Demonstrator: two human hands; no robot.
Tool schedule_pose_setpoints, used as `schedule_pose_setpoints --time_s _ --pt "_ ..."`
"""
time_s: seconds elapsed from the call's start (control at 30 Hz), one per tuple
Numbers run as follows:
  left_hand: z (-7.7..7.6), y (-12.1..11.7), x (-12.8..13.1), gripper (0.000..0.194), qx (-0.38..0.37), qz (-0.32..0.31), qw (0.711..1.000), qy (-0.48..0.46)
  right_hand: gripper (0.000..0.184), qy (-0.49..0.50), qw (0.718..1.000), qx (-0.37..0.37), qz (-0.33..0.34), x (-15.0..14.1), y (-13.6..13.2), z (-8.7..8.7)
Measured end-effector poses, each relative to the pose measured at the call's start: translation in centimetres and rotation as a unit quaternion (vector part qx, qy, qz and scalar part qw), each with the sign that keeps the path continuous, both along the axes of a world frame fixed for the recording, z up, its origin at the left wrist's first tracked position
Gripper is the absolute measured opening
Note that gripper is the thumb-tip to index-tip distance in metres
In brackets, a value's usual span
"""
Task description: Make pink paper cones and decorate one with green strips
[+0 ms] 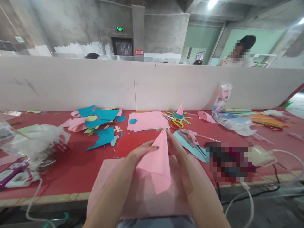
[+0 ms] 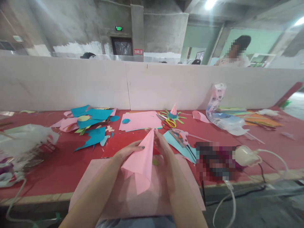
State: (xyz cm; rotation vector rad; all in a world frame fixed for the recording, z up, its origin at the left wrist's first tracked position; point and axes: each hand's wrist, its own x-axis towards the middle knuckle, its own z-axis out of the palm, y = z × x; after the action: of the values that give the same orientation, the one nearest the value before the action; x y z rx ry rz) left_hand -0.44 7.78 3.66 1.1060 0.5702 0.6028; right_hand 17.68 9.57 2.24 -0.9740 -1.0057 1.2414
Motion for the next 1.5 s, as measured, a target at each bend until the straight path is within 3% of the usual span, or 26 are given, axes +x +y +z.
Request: schedule_pose_setpoints --time_s 0.1,0.3,0.53,0.77,0.93,1.03,1.17,1.27,1.5 --pt "0.0 -0.2 0.1 0.056 -0.006 -0.01 1.0 0.004 0.045 0.039 0.995 -0.016 0.091 -0.1 -0.4 0.2" --pt "-0.2 -0.7 0.6 0.054 -0.062 0.024 0.997 -0.04 0.034 0.103 0.99 0.002 0.093 0.0 0.0 -0.2" --pt "-0.8 -0.3 0.7 0.051 -0.067 0.019 0.997 -0.033 0.029 0.158 0.981 0.019 0.108 0.1 -0.1 -0.2" --pt "-0.1 -0.7 1.0 0.046 -0.071 0.024 0.997 -0.036 0.03 0.133 0.986 0.01 0.104 0.2 -0.2 -0.2" --pt "-0.6 0.2 1.0 0.047 -0.019 0.067 0.997 0.021 0.04 0.056 0.996 -0.003 0.062 -0.1 0.2 -0.4" --pt "-1.6 1.3 1.0 0.045 0.062 0.051 0.993 0.085 0.047 -0.054 0.997 -0.014 -0.046 0.0 0.9 -1.0" --pt "-3.0 2.6 1.3 0.041 0.174 0.081 0.97 0.148 0.049 -0.265 0.945 0.029 -0.191 0.6 1.4 -1.7" --pt "-3.6 3.0 1.5 0.039 0.214 0.112 0.955 0.17 0.05 -0.336 0.919 0.058 -0.197 0.6 1.3 -1.5" --pt "-3.8 3.1 1.3 0.033 0.252 0.127 0.936 0.211 0.042 -0.391 0.897 0.088 -0.184 -0.1 0.9 -1.6"
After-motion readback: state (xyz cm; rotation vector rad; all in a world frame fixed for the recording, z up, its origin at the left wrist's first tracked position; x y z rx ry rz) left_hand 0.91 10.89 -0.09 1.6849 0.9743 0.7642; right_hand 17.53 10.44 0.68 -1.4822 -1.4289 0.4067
